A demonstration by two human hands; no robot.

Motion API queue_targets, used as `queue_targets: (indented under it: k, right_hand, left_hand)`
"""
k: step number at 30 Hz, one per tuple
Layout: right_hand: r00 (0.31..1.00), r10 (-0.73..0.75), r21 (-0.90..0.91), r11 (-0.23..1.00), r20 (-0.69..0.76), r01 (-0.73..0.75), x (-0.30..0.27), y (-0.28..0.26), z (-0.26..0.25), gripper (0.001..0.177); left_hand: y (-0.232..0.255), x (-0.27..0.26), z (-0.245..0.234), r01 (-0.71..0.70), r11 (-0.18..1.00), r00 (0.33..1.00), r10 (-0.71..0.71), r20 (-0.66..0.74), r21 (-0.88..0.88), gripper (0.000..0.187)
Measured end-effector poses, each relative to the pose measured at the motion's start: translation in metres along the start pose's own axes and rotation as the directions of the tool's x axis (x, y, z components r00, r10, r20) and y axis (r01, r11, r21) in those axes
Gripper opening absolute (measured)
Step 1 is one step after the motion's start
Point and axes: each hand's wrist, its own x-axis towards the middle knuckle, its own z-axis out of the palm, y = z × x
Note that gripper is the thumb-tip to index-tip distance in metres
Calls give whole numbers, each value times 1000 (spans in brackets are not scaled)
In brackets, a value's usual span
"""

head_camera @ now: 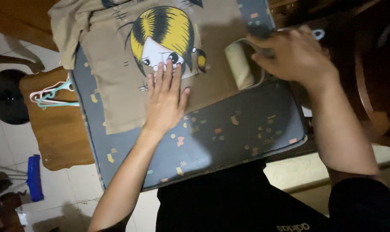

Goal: The person uses a handheld steam iron to press a beige t-shirt laid on an ironing board. After ironing, the person places the t-shirt on a hanger and hangs it in a wardrobe.

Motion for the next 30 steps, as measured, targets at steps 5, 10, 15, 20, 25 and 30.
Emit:
queue_targets:
  k: [5, 10, 15, 20, 25, 30]
  right_hand:
    - [992, -108, -72, 992, -64, 103, 10, -25, 18, 49]
    - [978, -186, 30, 981, -97, 190, 22, -63, 43, 50]
    - [996, -77, 11, 997, -48, 78, 11, -60, 21, 48]
    - [981, -184, 41, 982, -58, 186, 23, -93, 29, 45]
    - [998, -46, -55, 997, 51, 49, 30, -124, 30, 51]
    - [980, -196, -83, 978, -38, 192, 24, -124, 14, 51]
  left_hand:
    - [-32, -30, -15, 80, 997, 997, -80, -22, 13, 67]
    - [-50, -47, -18, 126, 992, 992, -126, -20, 28, 68]
    - [-67, -63, -22, 154, 983, 988, -156, 18, 100, 69]
    - [-83, -76, -30, 189, 974, 980, -194, 30, 120, 64]
    - [-94, -87, -32, 184, 976, 982, -188, 23, 114, 64]
    - [-106, -97, -38, 174, 982, 984, -177, 23, 78, 63]
